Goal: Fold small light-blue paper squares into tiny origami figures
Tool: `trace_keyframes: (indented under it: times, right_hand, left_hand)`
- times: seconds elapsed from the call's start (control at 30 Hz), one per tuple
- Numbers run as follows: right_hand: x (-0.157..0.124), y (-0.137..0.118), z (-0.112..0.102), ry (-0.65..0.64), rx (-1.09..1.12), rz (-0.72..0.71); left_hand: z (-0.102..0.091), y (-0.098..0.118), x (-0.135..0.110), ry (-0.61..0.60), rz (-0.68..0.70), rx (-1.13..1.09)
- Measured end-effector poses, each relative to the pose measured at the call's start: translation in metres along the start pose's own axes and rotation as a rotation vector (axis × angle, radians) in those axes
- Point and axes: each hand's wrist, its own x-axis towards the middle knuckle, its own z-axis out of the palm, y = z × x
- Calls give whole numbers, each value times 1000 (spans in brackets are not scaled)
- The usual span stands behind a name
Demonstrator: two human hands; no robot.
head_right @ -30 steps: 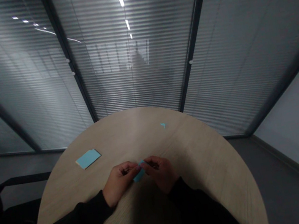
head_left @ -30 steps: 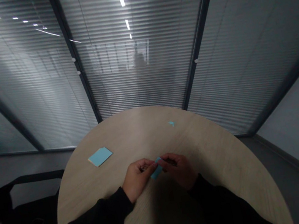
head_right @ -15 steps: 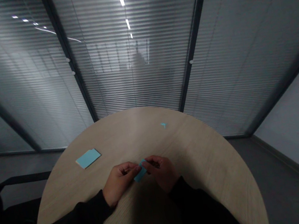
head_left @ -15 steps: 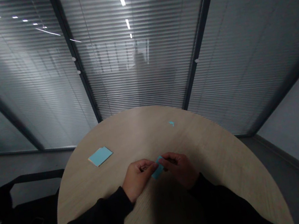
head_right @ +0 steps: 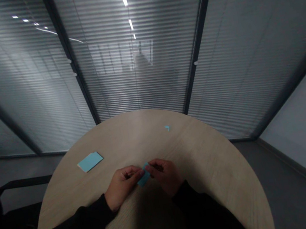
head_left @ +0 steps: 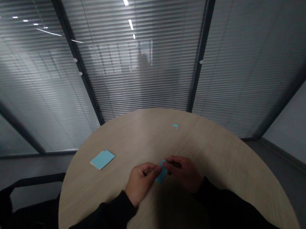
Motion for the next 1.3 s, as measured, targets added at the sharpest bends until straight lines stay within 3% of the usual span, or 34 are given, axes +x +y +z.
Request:
trace_keyframes:
  times: [0.27, 0.97, 1.1, 1.3]
  right_hand:
    - [-2, 0, 3, 8, 17, 12]
    - [-6, 1, 17, 17, -13, -45]
    - [-8, 1, 18, -5, -38, -50]
    - [-11, -1, 16, -107, -66, -64]
  left_hand:
    - [-2, 4, -1, 135, 43, -35]
    - [6, 10, -4, 212, -56, -246]
    - [5, 10, -2, 149, -23, -239]
    - [3, 12, -3, -67, -14, -190]
